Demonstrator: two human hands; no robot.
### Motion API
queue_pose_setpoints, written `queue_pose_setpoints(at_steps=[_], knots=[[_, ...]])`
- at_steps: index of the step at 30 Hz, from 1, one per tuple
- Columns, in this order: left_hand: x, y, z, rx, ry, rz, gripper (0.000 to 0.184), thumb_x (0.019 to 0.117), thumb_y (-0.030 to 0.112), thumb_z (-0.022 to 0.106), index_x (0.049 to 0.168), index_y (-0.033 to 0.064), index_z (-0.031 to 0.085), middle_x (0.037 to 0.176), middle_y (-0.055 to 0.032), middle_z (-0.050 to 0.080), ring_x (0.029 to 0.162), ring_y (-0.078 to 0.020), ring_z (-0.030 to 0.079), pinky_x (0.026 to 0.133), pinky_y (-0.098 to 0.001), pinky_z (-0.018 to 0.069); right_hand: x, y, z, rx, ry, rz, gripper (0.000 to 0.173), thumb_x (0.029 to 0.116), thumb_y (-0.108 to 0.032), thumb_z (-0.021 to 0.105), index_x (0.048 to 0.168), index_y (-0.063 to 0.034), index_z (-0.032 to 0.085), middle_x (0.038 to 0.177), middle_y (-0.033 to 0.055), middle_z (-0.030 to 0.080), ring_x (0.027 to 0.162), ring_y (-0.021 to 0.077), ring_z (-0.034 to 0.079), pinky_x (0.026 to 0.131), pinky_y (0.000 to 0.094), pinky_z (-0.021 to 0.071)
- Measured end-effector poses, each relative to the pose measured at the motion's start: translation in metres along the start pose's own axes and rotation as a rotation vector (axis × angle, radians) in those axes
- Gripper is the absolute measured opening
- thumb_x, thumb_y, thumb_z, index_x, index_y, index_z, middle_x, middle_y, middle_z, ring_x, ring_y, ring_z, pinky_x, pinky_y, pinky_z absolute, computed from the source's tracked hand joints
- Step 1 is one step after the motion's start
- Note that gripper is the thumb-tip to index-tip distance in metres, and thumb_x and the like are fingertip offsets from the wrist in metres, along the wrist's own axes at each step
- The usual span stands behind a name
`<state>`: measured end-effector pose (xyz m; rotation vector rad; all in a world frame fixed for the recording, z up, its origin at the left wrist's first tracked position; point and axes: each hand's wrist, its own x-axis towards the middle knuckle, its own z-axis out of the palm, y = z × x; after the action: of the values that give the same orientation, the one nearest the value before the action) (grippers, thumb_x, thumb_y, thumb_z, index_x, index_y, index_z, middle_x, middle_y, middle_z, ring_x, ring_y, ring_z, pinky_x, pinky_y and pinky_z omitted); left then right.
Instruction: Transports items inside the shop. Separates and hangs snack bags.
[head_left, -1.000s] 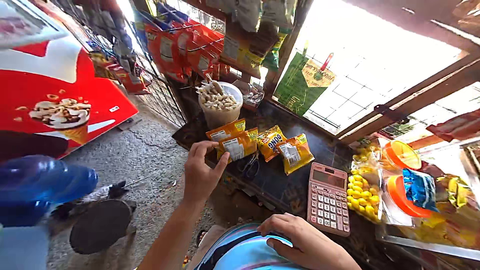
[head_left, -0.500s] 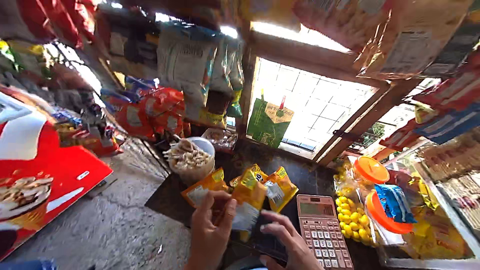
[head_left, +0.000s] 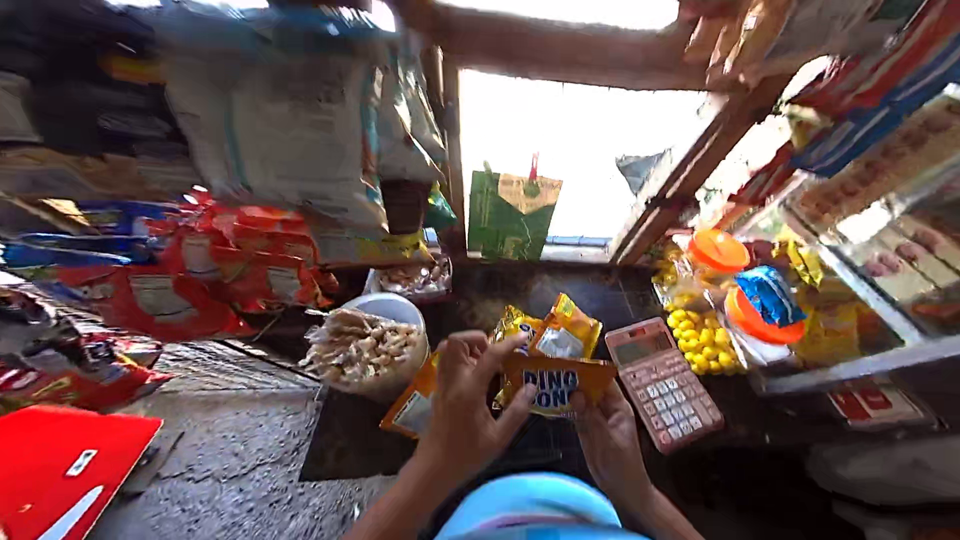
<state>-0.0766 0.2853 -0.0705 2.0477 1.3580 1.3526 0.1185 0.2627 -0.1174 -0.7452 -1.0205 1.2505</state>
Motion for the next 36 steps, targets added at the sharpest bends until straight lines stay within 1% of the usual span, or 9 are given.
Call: queue_pose_setpoints(at_steps=[3, 5, 7, 9, 15, 18, 22, 29, 36], knots=[[0.005, -0.011, 0.001, -0.129, -0.122, -0.056, 0.027, 0.0958, 0.044, 0.067, 0.115, 0.0260, 0.074, 0.111, 0.0006, 0.062, 0.111, -0.0117, 0.054, 0.095, -0.0305, 0.0433, -0.007, -0.001, -0.005, 0.132, 0.019, 0.088, 0.030, 0.0963, -0.022, 0.071, 0.125, -0.0156, 0.068, 0.112, 0.0017, 0.075, 0.100, 0.0120, 0.073, 0.088, 0.0340, 0.0625], [0.009, -0.014, 0.004, -0.233, -0.188, -0.065, 0.018, 0.0948, 0.034, 0.071, 0.102, 0.0188, 0.077, 0.100, 0.0037, 0.066, 0.098, -0.0007, 0.061, 0.085, -0.0165, 0.0509, -0.010, -0.003, -0.012, 0.098, -0.011, 0.080, 0.029, 0.0975, -0.022, 0.069, 0.126, -0.0166, 0.068, 0.114, -0.0002, 0.074, 0.102, 0.0088, 0.072, 0.090, 0.0303, 0.0608], [0.011, -0.014, 0.010, -0.334, -0.261, -0.076, 0.018, 0.0941, 0.027, 0.072, 0.102, 0.0111, 0.078, 0.094, 0.0015, 0.064, 0.083, 0.0040, 0.060, 0.070, -0.0093, 0.0505, -0.009, -0.006, -0.020, 0.055, -0.033, 0.065, 0.028, 0.0986, -0.023, 0.067, 0.125, -0.0171, 0.069, 0.114, -0.0011, 0.074, 0.101, 0.0072, 0.072, 0.089, 0.0281, 0.0609], [0.011, -0.008, 0.015, -0.350, -0.303, -0.077, 0.019, 0.0941, 0.024, 0.072, 0.103, 0.0083, 0.078, 0.094, 0.0002, 0.064, 0.079, 0.0055, 0.058, 0.067, -0.0070, 0.0478, -0.003, -0.011, -0.029, -0.015, -0.054, 0.035, 0.026, 0.0990, -0.025, 0.067, 0.124, -0.0168, 0.069, 0.112, -0.0031, 0.075, 0.100, 0.0051, 0.071, 0.089, 0.0256, 0.0600], [0.005, 0.001, 0.037, -0.349, -0.230, -0.010, 0.016, 0.0962, 0.022, 0.071, 0.101, 0.0080, 0.078, 0.088, 0.0013, 0.062, 0.076, 0.0055, 0.056, 0.065, -0.0072, 0.0469, 0.019, -0.026, -0.046, -0.245, -0.172, -0.092, 0.025, 0.1011, -0.025, 0.064, 0.122, -0.0108, 0.065, 0.108, -0.0053, 0.074, 0.094, 0.0013, 0.070, 0.083, 0.0206, 0.0599], [0.002, 0.008, 0.051, -0.346, -0.083, -0.036, 0.012, 0.0936, 0.016, 0.072, 0.095, 0.0053, 0.078, 0.088, 0.0006, 0.065, 0.077, 0.0042, 0.061, 0.067, -0.0089, 0.0520, 0.029, -0.026, -0.053, -0.642, -0.057, -0.342, 0.046, 0.0984, -0.031, 0.068, 0.134, -0.0036, 0.057, 0.128, 0.0043, 0.067, 0.114, 0.0055, 0.065, 0.093, 0.0229, 0.0576], [-0.001, 0.019, 0.073, -0.395, 0.025, -0.164, 0.011, 0.0899, 0.013, 0.075, 0.094, 0.0021, 0.075, 0.086, 0.0013, 0.068, 0.074, 0.0022, 0.064, 0.068, -0.0124, 0.0553, 0.038, -0.031, -0.057, -0.990, 0.014, -0.719, 0.010, 0.0990, -0.030, 0.068, 0.104, -0.0208, 0.070, 0.110, -0.0025, 0.062, 0.113, 0.0102, 0.057, 0.099, 0.0258, 0.0469], [-0.009, 0.030, 0.088, -0.522, -0.001, -0.189, 0.014, 0.0924, 0.005, 0.070, 0.105, -0.0015, 0.072, 0.098, -0.0015, 0.069, 0.088, -0.0034, 0.068, 0.080, -0.0191, 0.0600, 0.035, -0.023, -0.059, -0.954, -0.058, -0.731, 0.014, 0.0960, -0.019, 0.072, 0.107, -0.0114, 0.076, 0.107, 0.0040, 0.068, 0.113, 0.0134, 0.060, 0.102, 0.0222, 0.0468], [-0.014, 0.034, 0.088, -0.240, -0.029, -0.024, 0.014, 0.0960, 0.008, 0.067, 0.103, -0.0021, 0.074, 0.096, -0.0061, 0.067, 0.088, -0.0011, 0.065, 0.080, -0.0130, 0.0554, 0.029, -0.018, -0.062, -0.805, -0.086, -0.527, 0.014, 0.0943, -0.017, 0.072, 0.103, -0.0096, 0.080, 0.105, 0.0047, 0.072, 0.109, 0.0105, 0.064, 0.098, 0.0204, 0.0504]])
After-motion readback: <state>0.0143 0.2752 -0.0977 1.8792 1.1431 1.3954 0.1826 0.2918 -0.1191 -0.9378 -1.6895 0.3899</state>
